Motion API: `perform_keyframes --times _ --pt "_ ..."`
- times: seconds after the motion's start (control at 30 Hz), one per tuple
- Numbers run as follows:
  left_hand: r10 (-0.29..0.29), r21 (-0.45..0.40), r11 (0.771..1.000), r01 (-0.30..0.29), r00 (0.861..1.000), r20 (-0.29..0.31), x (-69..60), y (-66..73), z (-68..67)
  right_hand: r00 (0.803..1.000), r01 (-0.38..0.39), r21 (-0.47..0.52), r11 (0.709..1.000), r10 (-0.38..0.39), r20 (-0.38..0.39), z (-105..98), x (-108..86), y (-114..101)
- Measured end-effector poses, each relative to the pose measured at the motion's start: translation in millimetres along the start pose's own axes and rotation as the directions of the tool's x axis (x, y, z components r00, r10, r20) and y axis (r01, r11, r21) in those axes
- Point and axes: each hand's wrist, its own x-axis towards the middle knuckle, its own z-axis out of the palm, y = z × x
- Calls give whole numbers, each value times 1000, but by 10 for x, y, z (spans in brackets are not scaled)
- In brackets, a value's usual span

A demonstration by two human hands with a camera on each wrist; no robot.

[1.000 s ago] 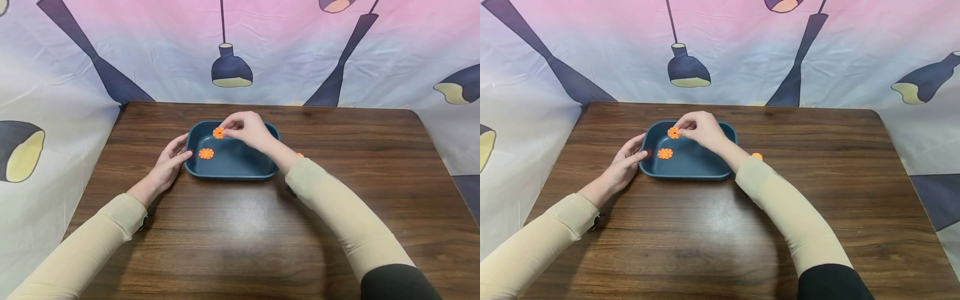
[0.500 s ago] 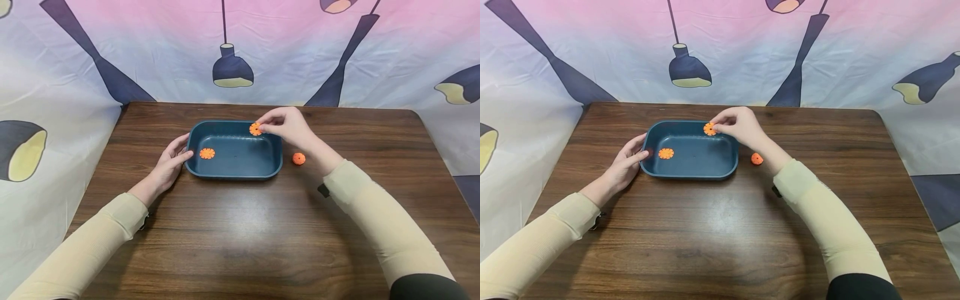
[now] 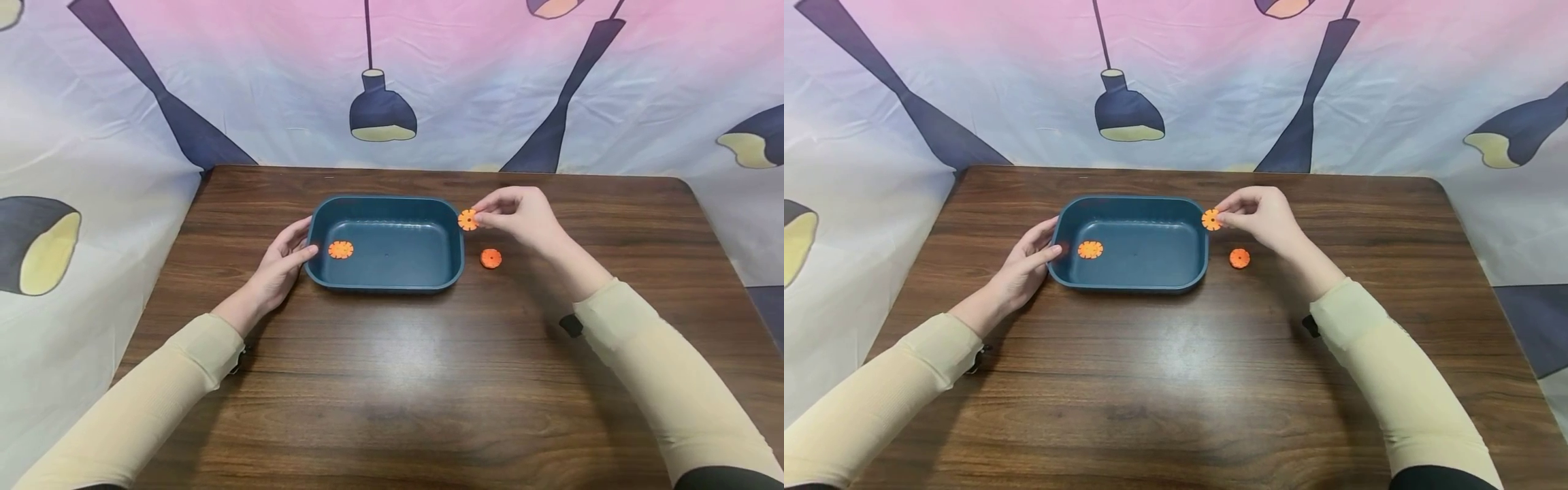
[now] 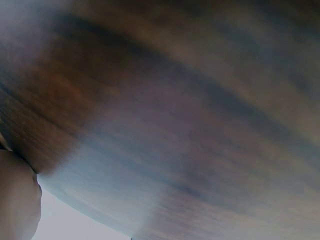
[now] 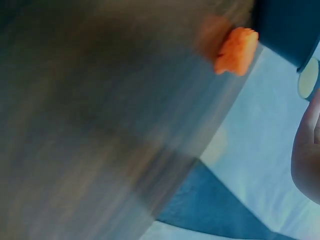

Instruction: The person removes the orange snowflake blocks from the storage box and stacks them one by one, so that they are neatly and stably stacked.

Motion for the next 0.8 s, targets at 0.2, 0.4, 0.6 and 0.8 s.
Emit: perform_keyframes --times 0.2,0.4,0.6,0.8 --pt "0 4 1000 0 1000 -1 13 -12 0 999 -45 -14 999 45 7 -101 -93 161" --pt "4 -2 1000 -4 1000 -7 7 -12 2 996 -70 -9 998 70 61 -176 -154 311" --pt "21 -19 1000 -21 1000 -5 -6 -6 6 989 -103 -65 993 109 103 -222 -185 450" --pt "14 -24 1000 -15 1000 -10 0 -10 5 980 -117 -108 987 133 151 -232 -202 544"
